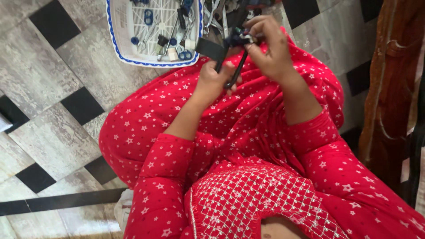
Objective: The person assembles parts of a camera mount and various small mechanical components by hand, taking items from a basket on the floor and connecting them while sitting down.
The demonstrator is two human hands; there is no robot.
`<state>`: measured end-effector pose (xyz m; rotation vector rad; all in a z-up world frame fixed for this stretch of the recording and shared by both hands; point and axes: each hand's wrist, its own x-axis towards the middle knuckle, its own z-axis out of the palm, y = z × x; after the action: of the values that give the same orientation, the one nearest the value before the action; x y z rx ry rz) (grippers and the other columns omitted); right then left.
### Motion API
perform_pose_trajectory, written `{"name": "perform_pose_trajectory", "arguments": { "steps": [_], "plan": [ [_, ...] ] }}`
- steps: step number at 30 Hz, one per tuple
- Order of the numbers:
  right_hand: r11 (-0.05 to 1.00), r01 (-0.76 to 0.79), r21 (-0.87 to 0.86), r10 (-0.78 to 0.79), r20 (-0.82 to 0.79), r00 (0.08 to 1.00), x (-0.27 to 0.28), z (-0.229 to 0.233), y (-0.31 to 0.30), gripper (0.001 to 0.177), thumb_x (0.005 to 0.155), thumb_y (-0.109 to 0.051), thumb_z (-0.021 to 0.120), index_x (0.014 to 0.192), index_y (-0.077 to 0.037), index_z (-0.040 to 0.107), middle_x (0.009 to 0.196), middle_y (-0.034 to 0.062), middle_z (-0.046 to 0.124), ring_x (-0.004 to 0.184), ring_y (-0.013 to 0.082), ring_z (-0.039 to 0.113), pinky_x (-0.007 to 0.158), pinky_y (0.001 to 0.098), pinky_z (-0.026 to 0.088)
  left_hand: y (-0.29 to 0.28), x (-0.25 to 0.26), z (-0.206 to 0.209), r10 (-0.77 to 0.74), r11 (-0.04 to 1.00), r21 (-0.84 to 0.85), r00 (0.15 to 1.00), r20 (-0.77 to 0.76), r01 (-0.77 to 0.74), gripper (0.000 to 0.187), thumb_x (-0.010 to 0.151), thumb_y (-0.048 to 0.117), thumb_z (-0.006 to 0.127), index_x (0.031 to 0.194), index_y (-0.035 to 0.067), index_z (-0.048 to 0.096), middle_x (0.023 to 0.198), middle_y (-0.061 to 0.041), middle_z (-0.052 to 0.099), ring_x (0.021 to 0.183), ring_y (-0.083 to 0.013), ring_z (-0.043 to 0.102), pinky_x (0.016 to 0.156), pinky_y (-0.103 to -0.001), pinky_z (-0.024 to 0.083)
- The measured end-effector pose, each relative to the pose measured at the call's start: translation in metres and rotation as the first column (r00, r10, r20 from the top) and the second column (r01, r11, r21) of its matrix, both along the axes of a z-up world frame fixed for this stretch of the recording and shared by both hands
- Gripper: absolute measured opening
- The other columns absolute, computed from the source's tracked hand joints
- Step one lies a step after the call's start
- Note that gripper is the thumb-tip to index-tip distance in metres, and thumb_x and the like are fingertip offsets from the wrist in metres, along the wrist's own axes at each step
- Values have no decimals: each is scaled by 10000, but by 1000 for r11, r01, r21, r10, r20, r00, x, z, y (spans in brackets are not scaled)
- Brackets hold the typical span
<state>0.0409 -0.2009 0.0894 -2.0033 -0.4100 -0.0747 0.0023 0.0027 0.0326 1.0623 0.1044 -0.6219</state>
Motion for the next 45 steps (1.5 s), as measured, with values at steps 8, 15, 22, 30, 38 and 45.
{"name": "perform_pose_trajectory", "arguments": {
  "steps": [8,15,22,30,38,45],
  "plan": [
    [994,90,58,-85,-93,992,-1,-26,17,161,1097,-68,664,1224,-50,568,1073,4,636,947,83,605,811,268,504,-7,-3,10,-5,998,68,998,59,1,530,959,393,760,1232,-38,620,742,-64,658,562,-128,619,495,-284,513],
    [955,222,-195,-238,-58,970,-3,-28,15,189,1067,-140,713,1209,-92,597,900,65,700,753,173,698,647,333,516,1,-3,12,56,492,632,747,662,-598,1219,935,622,746,1611,-156,93,1601,-341,338,1460,-475,365,1209,-561,310],
    [874,281,-396,-268,89,959,-6,-26,17,235,1043,-189,755,1183,-86,598,878,114,728,732,296,714,609,393,514,-8,-10,41,-604,368,855,604,519,-367,1348,702,758,806,1602,-13,164,1674,-241,121,1556,-435,23,1229,-696,26],
    [984,155,-86,-160,-58,985,-2,-21,-5,96,1080,-43,693,1165,-17,657,979,20,687,869,87,610,747,267,509,0,-8,33,-528,612,682,436,729,-400,1258,695,670,903,1617,88,276,1647,-173,261,1560,-413,183,1232,-608,252],
    [935,251,252,-158,-338,928,-12,-17,2,105,1041,-56,596,1110,-18,666,825,-34,593,654,18,484,567,207,368,4,-10,36,-318,709,477,368,874,-520,1206,706,564,934,1589,79,272,1436,-187,424,1385,-418,405,1193,-549,354],
    [915,274,297,-197,-267,944,-25,-15,5,294,1124,-248,542,954,-24,627,721,-32,544,591,42,459,551,229,328,8,-12,32,-125,842,354,491,862,-408,1178,761,580,899,1602,58,262,1279,-141,501,1162,-287,521,1036,-404,488]
  ]
}}
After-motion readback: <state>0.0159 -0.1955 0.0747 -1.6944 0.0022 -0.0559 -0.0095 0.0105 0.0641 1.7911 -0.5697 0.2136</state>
